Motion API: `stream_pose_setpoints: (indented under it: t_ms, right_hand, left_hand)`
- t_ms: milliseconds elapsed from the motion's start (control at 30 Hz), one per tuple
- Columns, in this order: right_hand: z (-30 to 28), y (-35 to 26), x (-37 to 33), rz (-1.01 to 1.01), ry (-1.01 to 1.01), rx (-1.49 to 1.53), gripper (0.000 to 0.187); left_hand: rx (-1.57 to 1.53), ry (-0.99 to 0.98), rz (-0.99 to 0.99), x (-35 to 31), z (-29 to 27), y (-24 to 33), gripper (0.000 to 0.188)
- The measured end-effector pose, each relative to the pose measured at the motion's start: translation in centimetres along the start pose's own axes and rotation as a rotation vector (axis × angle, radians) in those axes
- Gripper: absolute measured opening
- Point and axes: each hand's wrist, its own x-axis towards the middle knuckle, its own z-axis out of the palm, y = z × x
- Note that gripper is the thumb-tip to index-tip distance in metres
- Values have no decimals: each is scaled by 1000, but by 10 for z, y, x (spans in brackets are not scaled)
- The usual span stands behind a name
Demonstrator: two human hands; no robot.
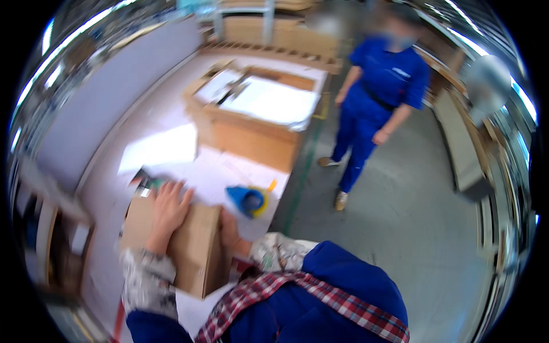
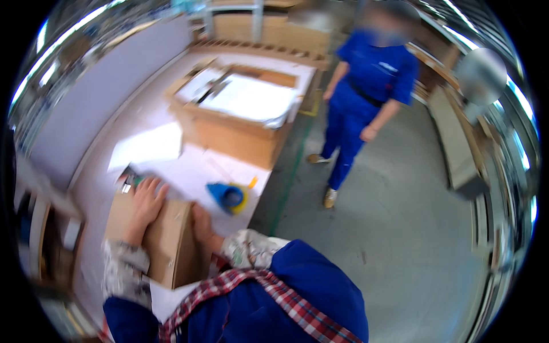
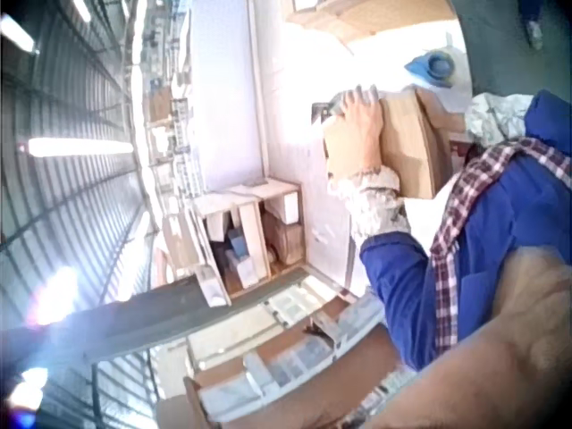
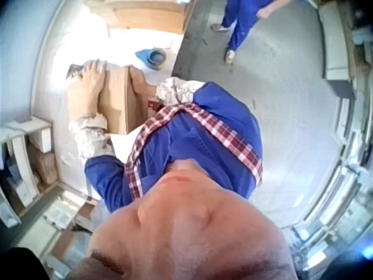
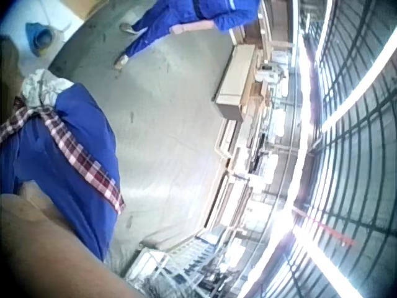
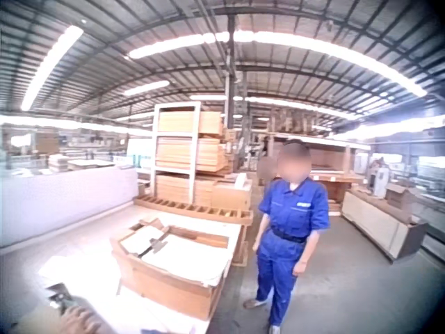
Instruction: The person seals a cardboard box with a handheld tape dispenser, then opens the box and places several white foam sheets inside to cushion the contents. The box remains open at the end of the clip.
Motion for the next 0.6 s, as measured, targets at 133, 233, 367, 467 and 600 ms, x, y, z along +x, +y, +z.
stream_pose_setpoints:
  t_ms: [133, 233, 367, 467, 600]
  right_hand:
    - [-23, 51, -4, 123, -12, 230, 35]
    - [-32, 35, -5, 28, -3, -84, 38]
    - [-49, 45, -11, 35, -115, -467, 35]
    - [-89, 80, 0, -57, -6, -716, 36]
    - [-51, -43, 22, -108, 30, -356, 30]
  left_hand:
    - [-8, -61, 90, -11, -9, 39, 44]
    - [-38, -51, 165, -20, -12, 60, 50]
    - [-356, -23, 316, -44, -26, 76, 56]
    - [-276, 81, 347, -64, -98, 72, 58]
    - [-736, 772, -148, -131, -134, -10, 50]
